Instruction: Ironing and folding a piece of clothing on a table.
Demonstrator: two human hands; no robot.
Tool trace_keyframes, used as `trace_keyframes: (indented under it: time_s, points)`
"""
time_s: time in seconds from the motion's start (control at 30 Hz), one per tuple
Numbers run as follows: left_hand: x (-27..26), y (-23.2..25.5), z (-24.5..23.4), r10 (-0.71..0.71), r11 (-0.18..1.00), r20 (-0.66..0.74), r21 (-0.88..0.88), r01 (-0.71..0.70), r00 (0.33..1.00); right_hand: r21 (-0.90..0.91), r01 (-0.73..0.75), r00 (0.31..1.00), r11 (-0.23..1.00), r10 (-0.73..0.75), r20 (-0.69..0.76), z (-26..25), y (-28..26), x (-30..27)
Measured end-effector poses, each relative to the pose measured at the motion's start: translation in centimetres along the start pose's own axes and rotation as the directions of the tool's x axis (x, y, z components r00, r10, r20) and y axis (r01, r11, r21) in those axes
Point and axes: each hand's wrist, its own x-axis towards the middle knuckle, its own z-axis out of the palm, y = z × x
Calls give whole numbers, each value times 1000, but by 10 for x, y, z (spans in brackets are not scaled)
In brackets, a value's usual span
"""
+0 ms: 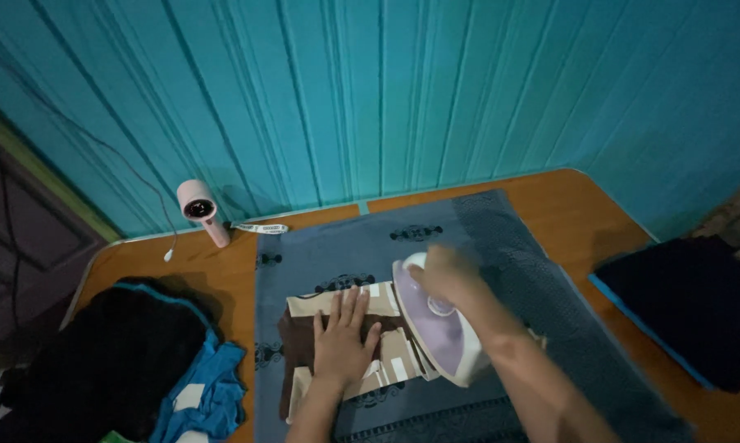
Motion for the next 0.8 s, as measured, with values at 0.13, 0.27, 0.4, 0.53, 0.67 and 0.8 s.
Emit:
trace_keyframes:
  time_s: [0.13, 0.27, 0.4, 0.53, 0.67, 0.8]
  points:
    - [1, 0, 0, -7, 1000, 72, 19, 6, 997, 231, -73, 983, 970, 31, 182, -26, -7, -67]
    - [0, -2, 0, 32, 999, -8, -7, -32, 999, -65, -1, 992, 998, 9, 129, -17, 5, -82]
    - [1, 2, -4, 9, 999, 44, -37, -7, 999, -57, 26, 997, 998, -22, 80, -24, -1, -83]
    - [1, 0, -3, 10, 1000, 95, 7, -10, 995, 137, -27, 998, 990, 20, 57, -33, -14, -61]
    - [1, -2, 3, 37, 998, 12, 46, -37, 999, -23, 20, 998, 1000, -21, -55, -11, -2, -9]
    - [-4, 23, -66, -62, 998, 368, 36, 53, 928, -48, 66, 995, 997, -69, -65, 1, 13, -4]
